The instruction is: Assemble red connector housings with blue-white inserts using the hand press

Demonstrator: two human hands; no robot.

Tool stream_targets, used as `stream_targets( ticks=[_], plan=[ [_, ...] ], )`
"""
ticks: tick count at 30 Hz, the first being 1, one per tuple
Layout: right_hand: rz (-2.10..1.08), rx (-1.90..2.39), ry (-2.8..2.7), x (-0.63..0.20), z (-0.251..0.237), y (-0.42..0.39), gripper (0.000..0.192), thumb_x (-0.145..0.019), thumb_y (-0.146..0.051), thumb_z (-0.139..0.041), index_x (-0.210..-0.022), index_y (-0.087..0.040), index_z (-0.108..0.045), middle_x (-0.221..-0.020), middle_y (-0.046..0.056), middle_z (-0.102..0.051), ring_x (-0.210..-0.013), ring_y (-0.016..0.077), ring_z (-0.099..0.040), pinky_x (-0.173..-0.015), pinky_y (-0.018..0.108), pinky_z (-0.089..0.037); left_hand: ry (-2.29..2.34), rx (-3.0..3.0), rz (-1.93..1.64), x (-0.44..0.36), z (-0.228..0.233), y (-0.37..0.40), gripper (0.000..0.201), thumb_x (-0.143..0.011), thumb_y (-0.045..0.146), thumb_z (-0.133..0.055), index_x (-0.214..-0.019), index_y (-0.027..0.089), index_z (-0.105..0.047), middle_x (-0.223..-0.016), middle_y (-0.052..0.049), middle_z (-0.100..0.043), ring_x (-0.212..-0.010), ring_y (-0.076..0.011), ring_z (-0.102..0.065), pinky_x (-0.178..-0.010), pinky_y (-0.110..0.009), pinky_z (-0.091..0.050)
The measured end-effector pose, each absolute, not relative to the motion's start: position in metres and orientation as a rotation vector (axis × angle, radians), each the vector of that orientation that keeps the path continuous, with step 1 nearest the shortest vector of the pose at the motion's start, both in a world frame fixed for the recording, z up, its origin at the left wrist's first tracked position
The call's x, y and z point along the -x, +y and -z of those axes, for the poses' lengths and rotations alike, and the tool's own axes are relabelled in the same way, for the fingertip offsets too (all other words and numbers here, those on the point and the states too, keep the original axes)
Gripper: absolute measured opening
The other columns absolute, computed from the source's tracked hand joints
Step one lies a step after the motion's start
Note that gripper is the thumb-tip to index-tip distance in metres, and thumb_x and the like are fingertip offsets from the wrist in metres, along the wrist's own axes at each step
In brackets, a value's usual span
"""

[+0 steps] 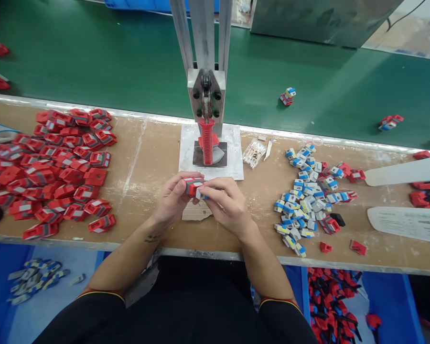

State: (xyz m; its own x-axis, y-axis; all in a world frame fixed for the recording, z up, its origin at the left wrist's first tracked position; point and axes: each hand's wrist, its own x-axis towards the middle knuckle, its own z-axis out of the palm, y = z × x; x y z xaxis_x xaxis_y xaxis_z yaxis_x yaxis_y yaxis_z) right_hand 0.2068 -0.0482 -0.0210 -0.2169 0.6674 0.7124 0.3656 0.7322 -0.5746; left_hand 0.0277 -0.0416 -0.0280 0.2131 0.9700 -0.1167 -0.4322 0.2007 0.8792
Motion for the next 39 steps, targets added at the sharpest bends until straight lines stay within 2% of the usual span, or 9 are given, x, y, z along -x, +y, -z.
stream_targets(
  ticks=[4, 7, 11, 16, 20, 22, 24, 28, 39],
  plan=[
    [-0.295, 0.787, -1.884, -0.205, 0.021, -0.047, 0.045, -0.094, -0.007, -0.070, -0.129, -0.036, -0.069, -0.103, 0.003, -0.081, -0.094, 0.0225, -0.078, -0.082, 0.042, -0.067, 0.916, -1.029, -1.190, -0.027, 0.029, -0.046, 0.058, -0.086, 0.070, -0.075, -0.110, 0.017, -0.071, -0.086, -0.005, -0.074, -0.064, -0.0141, -0.065, -0.062, -0.028, -0.055],
    [-0.246, 0.763, -1.857, -0.202, 0.026, -0.049, 0.053, -0.093, -0.005, -0.071, -0.136, -0.036, -0.068, -0.101, 0.003, -0.081, -0.094, 0.0225, -0.076, -0.081, 0.041, -0.067, 1.060, -1.233, -1.257, -0.025, 0.031, -0.052, 0.058, -0.089, 0.069, -0.071, -0.116, 0.018, -0.070, -0.109, -0.012, -0.078, -0.093, -0.0219, -0.075, -0.086, -0.034, -0.059],
    [-0.038, 0.722, -1.866, -0.197, 0.032, -0.053, 0.054, -0.093, -0.008, -0.073, -0.142, -0.030, -0.066, -0.099, 0.007, -0.080, -0.093, 0.0243, -0.073, -0.076, 0.040, -0.068, 1.021, -1.371, -1.251, -0.025, 0.038, -0.058, 0.072, -0.079, 0.066, -0.084, -0.128, 0.018, -0.064, -0.135, -0.019, -0.072, -0.120, -0.0309, -0.072, -0.109, -0.043, -0.055],
    [-0.145, 0.691, -1.864, -0.201, 0.027, -0.056, 0.058, -0.095, -0.015, -0.068, -0.149, -0.034, -0.058, -0.113, 0.007, -0.077, -0.105, 0.0257, -0.069, -0.084, 0.044, -0.066, 0.773, -1.296, -1.339, -0.027, 0.042, -0.059, 0.061, -0.080, 0.038, -0.091, -0.130, 0.022, -0.059, -0.137, -0.017, -0.072, -0.121, -0.0280, -0.074, -0.103, -0.038, -0.060],
    [-0.565, 0.749, -1.629, -0.199, 0.027, -0.060, 0.054, -0.102, -0.049, -0.054, -0.155, -0.036, -0.050, -0.147, 0.010, -0.060, -0.130, 0.0314, -0.061, -0.090, 0.051, -0.063, 0.585, -1.462, -1.499, -0.026, 0.039, -0.057, 0.055, -0.078, 0.030, -0.094, -0.127, 0.026, -0.069, -0.132, -0.012, -0.072, -0.122, -0.0252, -0.073, -0.096, -0.033, -0.065],
    [-0.714, 0.781, -1.491, -0.193, 0.029, -0.064, 0.054, -0.105, -0.061, -0.039, -0.147, -0.034, -0.058, -0.142, 0.009, -0.064, -0.128, 0.0311, -0.063, -0.088, 0.049, -0.062, 0.524, -1.597, -1.537, -0.027, 0.040, -0.056, 0.060, -0.077, 0.036, -0.095, -0.131, 0.026, -0.070, -0.124, -0.010, -0.073, -0.115, -0.0232, -0.075, -0.095, -0.033, -0.066],
    [-0.745, 0.818, -1.392, -0.186, 0.030, -0.069, 0.056, -0.108, -0.061, -0.028, -0.127, -0.032, -0.071, -0.119, 0.007, -0.073, -0.110, 0.0275, -0.070, -0.084, 0.047, -0.060, 0.494, -1.729, -1.538, -0.032, 0.042, -0.056, 0.064, -0.078, 0.041, -0.093, -0.135, 0.025, -0.068, -0.115, -0.009, -0.076, -0.108, -0.0218, -0.076, -0.093, -0.032, -0.066],
    [-0.630, 0.885, -1.225, -0.177, 0.029, -0.074, 0.056, -0.108, -0.055, -0.032, -0.088, -0.029, -0.077, -0.079, 0.003, -0.072, -0.075, 0.0221, -0.068, -0.067, 0.041, -0.054, 0.566, -1.868, -1.577, -0.045, 0.046, -0.064, 0.063, -0.083, 0.048, -0.087, -0.137, 0.022, -0.066, -0.107, -0.009, -0.079, -0.100, -0.0217, -0.079, -0.087, -0.030, -0.067],
    [-0.758, 0.921, -1.103, -0.174, 0.018, -0.072, 0.051, -0.101, -0.047, -0.044, -0.066, -0.024, -0.071, -0.065, 0.005, -0.068, -0.060, 0.0199, -0.060, -0.060, 0.039, -0.046, 0.702, -1.941, -1.702, -0.052, 0.040, -0.073, 0.058, -0.087, 0.050, -0.084, -0.133, 0.019, -0.067, -0.103, -0.010, -0.078, -0.091, -0.0214, -0.079, -0.074, -0.027, -0.065]
  ],
)
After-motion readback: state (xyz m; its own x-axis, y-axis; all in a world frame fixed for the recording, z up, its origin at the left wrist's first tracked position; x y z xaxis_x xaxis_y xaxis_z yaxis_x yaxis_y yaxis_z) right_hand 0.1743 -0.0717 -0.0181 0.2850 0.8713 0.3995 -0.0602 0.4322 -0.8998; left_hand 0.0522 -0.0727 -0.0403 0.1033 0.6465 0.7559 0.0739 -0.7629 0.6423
